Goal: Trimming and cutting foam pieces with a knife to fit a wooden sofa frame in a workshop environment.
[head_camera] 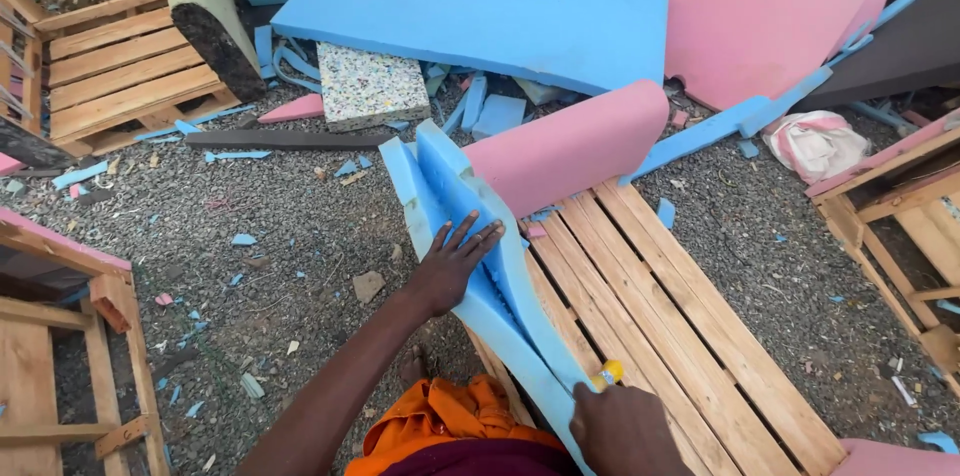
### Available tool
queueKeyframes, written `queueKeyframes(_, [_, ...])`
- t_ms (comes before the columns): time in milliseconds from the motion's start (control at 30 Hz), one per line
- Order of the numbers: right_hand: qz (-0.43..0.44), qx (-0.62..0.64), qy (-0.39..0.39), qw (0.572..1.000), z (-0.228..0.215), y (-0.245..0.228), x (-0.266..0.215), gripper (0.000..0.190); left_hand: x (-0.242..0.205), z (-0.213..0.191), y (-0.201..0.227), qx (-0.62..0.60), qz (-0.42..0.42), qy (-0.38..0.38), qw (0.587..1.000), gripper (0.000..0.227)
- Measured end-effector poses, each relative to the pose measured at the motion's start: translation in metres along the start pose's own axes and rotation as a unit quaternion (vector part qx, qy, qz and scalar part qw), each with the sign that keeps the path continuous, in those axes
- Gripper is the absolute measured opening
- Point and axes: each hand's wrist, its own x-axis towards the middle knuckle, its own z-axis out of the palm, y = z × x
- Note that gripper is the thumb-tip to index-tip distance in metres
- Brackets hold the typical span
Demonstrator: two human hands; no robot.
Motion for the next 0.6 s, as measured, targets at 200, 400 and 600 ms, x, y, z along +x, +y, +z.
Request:
queueKeyframes(200, [0.007, 0.006, 0.058, 0.998, 0.014, 0.004, 0.000, 0.035, 0.001, 0.017, 0.041, -0.018, -0.038, 0.253, 0.966, 0.082])
queueKeyframes(400, [0.016, 0.036, 0.099, 0.994, 0.052, 0.018, -0.005, 0.030, -0.026, -0.010, 0.169, -0.147, -0.092, 0.342, 0.924, 0.033])
queueKeyframes(600, [0.008, 0.057, 0.079, 0.995, 0.042, 0.017, -0.007, 0.029, -0.046, 0.011, 0.172, -0.184, -0.029, 0.371, 0.910, 0.027])
